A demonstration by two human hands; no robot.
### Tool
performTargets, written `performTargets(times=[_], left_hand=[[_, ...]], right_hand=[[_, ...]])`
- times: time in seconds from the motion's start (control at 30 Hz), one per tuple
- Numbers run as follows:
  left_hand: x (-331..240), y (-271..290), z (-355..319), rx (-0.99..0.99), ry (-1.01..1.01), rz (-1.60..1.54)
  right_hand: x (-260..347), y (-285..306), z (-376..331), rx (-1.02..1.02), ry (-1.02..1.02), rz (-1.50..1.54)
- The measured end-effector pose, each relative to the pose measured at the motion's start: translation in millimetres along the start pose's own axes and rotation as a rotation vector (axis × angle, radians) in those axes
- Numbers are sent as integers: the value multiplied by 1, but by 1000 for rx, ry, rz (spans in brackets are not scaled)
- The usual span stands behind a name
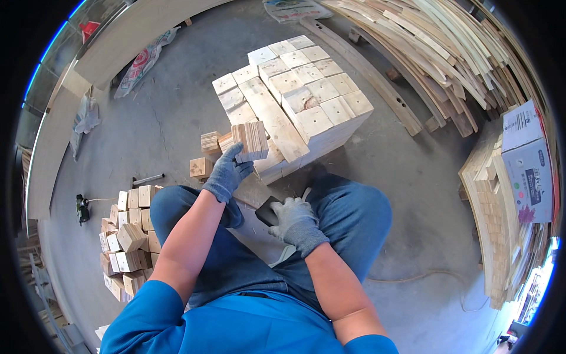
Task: The person sits on the floor and sands small wooden blocks one at a time using a sanding block. They pick up each block, sand its surfaces, and place it into a separate pile. The process is repeated for multiple blocks.
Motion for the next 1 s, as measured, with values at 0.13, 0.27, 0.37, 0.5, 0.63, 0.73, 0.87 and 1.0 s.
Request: performTargets(times=[0.13, 0.27, 0.37, 0.5, 0.63, 0.73, 0.87, 1.0], left_hand=[[3, -1, 6, -69, 16, 91], [6, -10, 5, -115, 40, 172], [6, -8, 9, -118, 31, 248], [2, -1, 10, -114, 36, 406], [-7, -3, -4, -77, -54, 529], [-14, 3, -5, -13, -92, 606], [-31, 6, -7, -100, -360, 805], [-34, 10, 1, -151, -589, 1133]], right_hand=[[-1, 2, 4, 39, -8, -3], [-2, 4, 7, 80, -31, 4], [-2, 3, 11, 95, -30, -3], [-4, -1, 15, 119, -34, 9], [-12, -7, 17, 74, -59, -15], [-12, -6, 16, 39, -58, -20], [-14, -2, 15, -29, -72, 24], [-17, 18, 12, -105, -33, 245]])
Point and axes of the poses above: each hand's wrist, its own z-axis towards the middle knuckle, its own y-axis out of the back of the hand, x = y × z, the point moved 6 cm from there along z, towards the middle knuckle
